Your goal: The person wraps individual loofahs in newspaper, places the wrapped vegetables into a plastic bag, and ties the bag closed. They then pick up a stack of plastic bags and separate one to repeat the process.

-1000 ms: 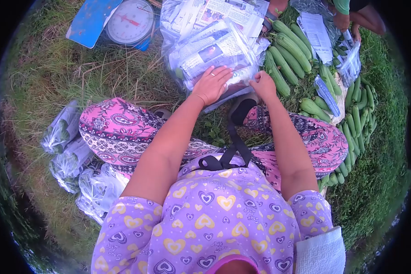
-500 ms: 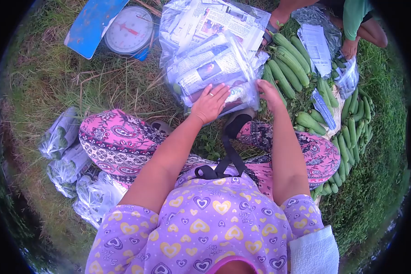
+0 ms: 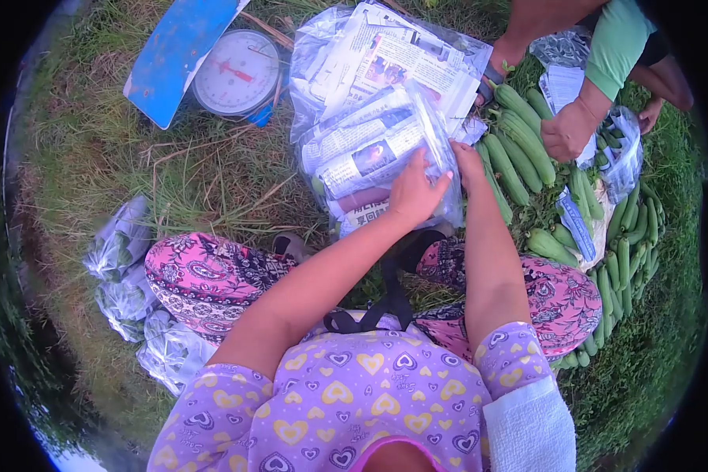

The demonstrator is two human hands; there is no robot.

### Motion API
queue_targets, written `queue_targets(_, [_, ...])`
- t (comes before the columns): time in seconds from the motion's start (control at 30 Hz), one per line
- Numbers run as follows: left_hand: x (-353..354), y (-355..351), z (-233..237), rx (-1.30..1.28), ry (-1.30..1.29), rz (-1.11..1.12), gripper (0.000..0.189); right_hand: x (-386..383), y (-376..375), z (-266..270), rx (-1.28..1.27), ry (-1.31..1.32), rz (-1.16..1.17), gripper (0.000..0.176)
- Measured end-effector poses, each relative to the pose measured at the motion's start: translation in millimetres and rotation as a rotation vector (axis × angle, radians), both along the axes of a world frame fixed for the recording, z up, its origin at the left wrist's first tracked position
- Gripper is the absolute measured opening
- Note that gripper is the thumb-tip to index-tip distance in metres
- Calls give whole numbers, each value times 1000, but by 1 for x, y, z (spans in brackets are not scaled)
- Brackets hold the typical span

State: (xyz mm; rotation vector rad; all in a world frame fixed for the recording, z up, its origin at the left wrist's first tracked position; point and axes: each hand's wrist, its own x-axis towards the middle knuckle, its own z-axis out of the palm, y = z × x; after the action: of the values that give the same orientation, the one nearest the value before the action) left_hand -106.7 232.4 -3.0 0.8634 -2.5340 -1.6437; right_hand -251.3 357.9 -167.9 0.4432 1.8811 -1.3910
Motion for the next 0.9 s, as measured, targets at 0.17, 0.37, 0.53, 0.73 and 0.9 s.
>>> queue_targets(0.17, [-43, 3, 11, 154, -246, 84, 66, -3, -27, 4, 196, 139, 353, 41])
queue_targets(0.37, [-53, 10, -9, 183, -229, 136, 55, 13, -28, 54, -235, 7, -12, 41])
queue_targets(0.53, [-39, 13, -22, 384, 34, 373, 30, 8, -24, 41, -197, 111, 75, 28])
queue_targets(0.73, [18, -34, 28, 1067, 267, 542, 18, 36, -59, 152, -139, 40, 214, 10])
queue_targets(0.9, [69, -73, 77, 975, 302, 638, 26, 76, -87, 208, -267, 41, 268, 11])
